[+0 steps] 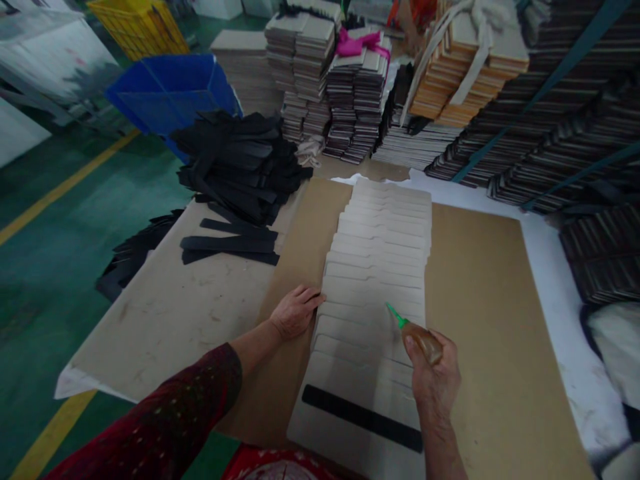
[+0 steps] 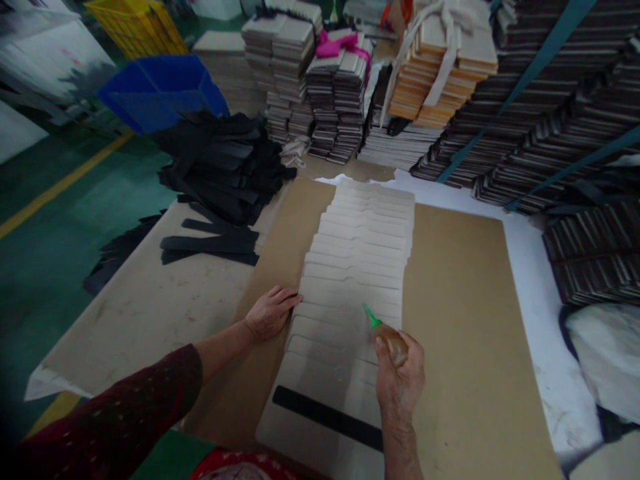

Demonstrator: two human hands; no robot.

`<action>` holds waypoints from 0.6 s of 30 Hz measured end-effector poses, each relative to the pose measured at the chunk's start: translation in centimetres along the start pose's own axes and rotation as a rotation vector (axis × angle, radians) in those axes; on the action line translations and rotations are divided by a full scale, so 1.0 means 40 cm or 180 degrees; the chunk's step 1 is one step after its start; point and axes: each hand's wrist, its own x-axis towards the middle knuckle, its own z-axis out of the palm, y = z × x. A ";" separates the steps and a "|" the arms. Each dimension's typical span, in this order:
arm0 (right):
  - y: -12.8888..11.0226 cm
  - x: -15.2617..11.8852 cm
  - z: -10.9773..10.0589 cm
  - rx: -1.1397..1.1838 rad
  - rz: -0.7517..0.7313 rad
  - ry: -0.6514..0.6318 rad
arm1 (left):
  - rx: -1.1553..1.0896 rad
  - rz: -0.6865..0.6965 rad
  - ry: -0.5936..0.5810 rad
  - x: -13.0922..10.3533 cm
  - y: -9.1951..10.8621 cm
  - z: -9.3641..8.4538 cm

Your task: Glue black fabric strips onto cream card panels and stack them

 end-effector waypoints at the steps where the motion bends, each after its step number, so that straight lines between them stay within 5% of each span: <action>1: -0.002 0.000 -0.002 -0.0011 0.0021 0.0016 | -0.0006 0.0002 -0.0006 -0.001 0.000 0.000; 18: -0.062 0.003 0.042 -0.0129 -0.0172 -0.0436 | 0.0015 -0.0030 -0.0012 -0.006 0.004 0.002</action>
